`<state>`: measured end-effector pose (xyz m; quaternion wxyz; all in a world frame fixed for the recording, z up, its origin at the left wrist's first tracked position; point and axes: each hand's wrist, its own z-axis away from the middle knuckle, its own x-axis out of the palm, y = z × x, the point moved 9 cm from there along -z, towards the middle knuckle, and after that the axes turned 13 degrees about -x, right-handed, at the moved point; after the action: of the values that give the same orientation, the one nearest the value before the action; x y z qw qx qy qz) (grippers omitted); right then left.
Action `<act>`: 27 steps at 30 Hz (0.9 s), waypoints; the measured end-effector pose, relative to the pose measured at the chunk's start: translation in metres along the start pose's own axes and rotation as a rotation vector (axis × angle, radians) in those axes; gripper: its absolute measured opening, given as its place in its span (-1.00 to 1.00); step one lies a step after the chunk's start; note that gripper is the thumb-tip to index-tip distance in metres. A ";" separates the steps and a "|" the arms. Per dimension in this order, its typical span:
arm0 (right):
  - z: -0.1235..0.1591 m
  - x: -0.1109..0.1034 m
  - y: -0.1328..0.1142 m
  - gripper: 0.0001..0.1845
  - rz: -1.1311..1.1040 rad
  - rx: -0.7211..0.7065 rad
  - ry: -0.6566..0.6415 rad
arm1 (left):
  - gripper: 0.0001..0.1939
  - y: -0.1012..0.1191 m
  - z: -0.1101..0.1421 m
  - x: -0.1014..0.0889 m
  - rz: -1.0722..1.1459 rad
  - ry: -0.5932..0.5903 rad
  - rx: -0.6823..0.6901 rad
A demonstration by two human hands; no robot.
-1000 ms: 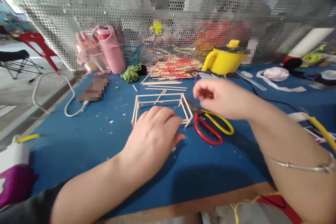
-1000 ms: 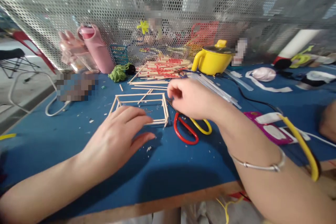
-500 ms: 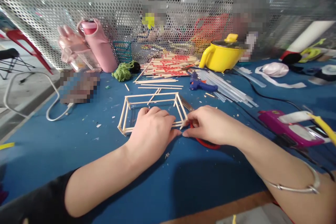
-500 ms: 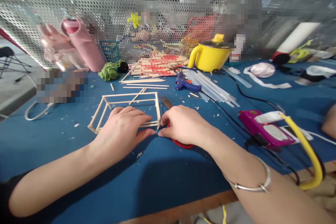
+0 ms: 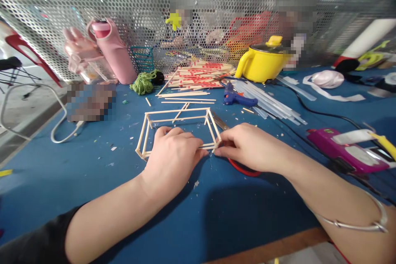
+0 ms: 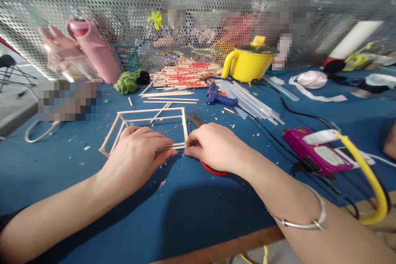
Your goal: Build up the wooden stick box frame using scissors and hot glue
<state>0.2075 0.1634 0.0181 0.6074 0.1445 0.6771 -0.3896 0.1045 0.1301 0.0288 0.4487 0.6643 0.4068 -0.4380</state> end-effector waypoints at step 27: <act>0.006 -0.004 0.012 -0.88 -0.010 0.047 -0.041 | -0.66 0.013 0.061 -0.061 0.193 0.200 0.270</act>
<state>0.2205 0.1686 0.0174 0.6157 0.1475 0.6559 -0.4111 0.0865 0.0596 0.0767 0.3530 0.7944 0.3215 -0.3755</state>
